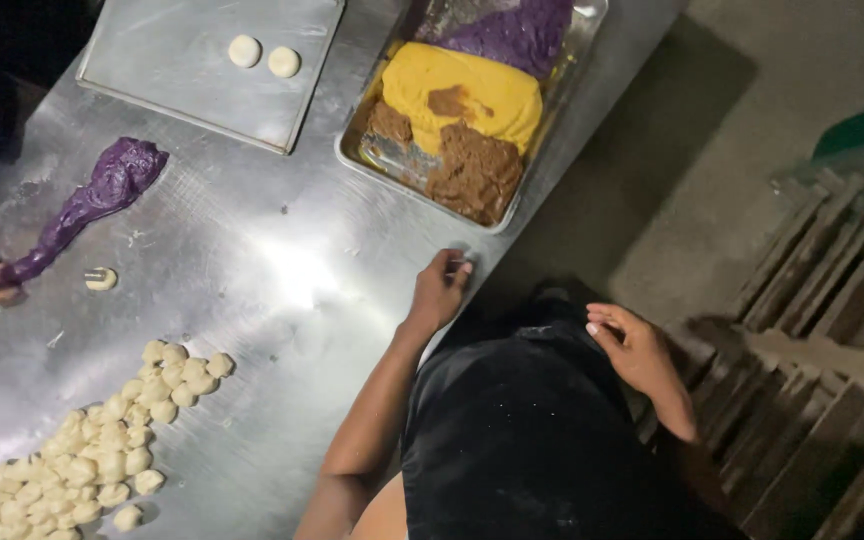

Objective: Preparing and shaping dough for doughnuts on a metal table in a bakery.

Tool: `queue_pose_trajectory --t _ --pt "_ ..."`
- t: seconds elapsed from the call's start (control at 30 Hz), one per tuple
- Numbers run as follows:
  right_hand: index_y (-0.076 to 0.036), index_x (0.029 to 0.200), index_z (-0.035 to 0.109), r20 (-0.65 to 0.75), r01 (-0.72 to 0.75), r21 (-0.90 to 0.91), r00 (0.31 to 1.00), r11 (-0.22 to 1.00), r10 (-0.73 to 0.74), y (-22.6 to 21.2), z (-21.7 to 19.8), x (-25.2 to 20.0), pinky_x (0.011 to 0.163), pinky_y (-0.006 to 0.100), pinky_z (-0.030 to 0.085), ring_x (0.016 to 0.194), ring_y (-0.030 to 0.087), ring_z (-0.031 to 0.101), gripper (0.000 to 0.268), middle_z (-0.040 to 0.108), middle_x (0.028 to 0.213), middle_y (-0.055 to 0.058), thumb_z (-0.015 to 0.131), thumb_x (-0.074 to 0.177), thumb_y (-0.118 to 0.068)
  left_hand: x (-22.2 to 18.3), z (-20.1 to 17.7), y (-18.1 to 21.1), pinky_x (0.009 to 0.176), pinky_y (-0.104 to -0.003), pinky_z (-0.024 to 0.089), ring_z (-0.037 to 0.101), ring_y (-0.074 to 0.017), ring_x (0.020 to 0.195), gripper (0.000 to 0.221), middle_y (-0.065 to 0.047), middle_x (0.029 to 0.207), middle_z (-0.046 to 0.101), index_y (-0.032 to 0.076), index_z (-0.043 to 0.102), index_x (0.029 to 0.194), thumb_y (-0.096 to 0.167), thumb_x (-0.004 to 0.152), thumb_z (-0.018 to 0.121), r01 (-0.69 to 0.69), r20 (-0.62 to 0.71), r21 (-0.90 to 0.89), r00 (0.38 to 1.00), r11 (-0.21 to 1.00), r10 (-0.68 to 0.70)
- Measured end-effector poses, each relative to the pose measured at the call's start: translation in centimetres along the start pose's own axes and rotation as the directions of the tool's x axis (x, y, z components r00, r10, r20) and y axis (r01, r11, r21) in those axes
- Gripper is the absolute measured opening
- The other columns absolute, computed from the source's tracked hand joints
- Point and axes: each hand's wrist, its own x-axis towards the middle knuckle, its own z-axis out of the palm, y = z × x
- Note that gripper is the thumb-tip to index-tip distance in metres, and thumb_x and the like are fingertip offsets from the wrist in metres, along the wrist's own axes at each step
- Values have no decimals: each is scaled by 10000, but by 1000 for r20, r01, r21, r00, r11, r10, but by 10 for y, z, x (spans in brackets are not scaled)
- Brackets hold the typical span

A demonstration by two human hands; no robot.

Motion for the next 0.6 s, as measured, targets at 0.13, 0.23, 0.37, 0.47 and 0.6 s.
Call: queue_pose_trajectory --t 0.13,0.23,0.37,0.47,0.6 --pt "-31 1351 624 106 100 -3 989 995 -99 -18 -59 101 896 381 557 1179 230 661 417 694 1297 123 657 978 -214 34 5 -10 669 -332 606 724 -186 767 475 -151 1049 738 29 556 1355 310 985 660 135 -167 -308 967 942 -193" --pt "-26 1340 646 51 242 -39 970 970 -240 -29 -99 220 944 382 553 1124 246 698 406 734 1252 133 706 969 -182 65 0 -4 603 -336 596 691 -163 742 550 -92 1013 698 41 476 1382 338 957 658 120 -283 -584 897 803 -339" --pt "-30 1399 608 -45 398 -232 907 888 -418 -86 -135 380 1019 425 512 1220 315 644 436 669 1334 184 717 1008 -189 97 -2 16 570 -319 555 642 -156 647 512 -67 838 647 11 613 1296 424 993 616 203 -304 -660 808 723 -504" --pt "2 1446 547 0 476 -386 857 791 -516 -86 -124 484 1104 488 435 1319 406 536 555 572 1415 251 744 986 -239 103 3 22 510 -327 497 566 -165 563 551 -65 716 573 -32 667 1172 494 1019 604 234 -327 -707 728 667 -603" --pt "67 1526 403 149 530 -405 842 745 -518 -87 -109 559 1079 551 356 1372 495 378 752 404 1513 327 741 1015 -368 128 0 55 494 -372 525 607 -216 525 779 -111 661 620 -110 717 886 651 968 568 479 -441 -553 525 681 -728"
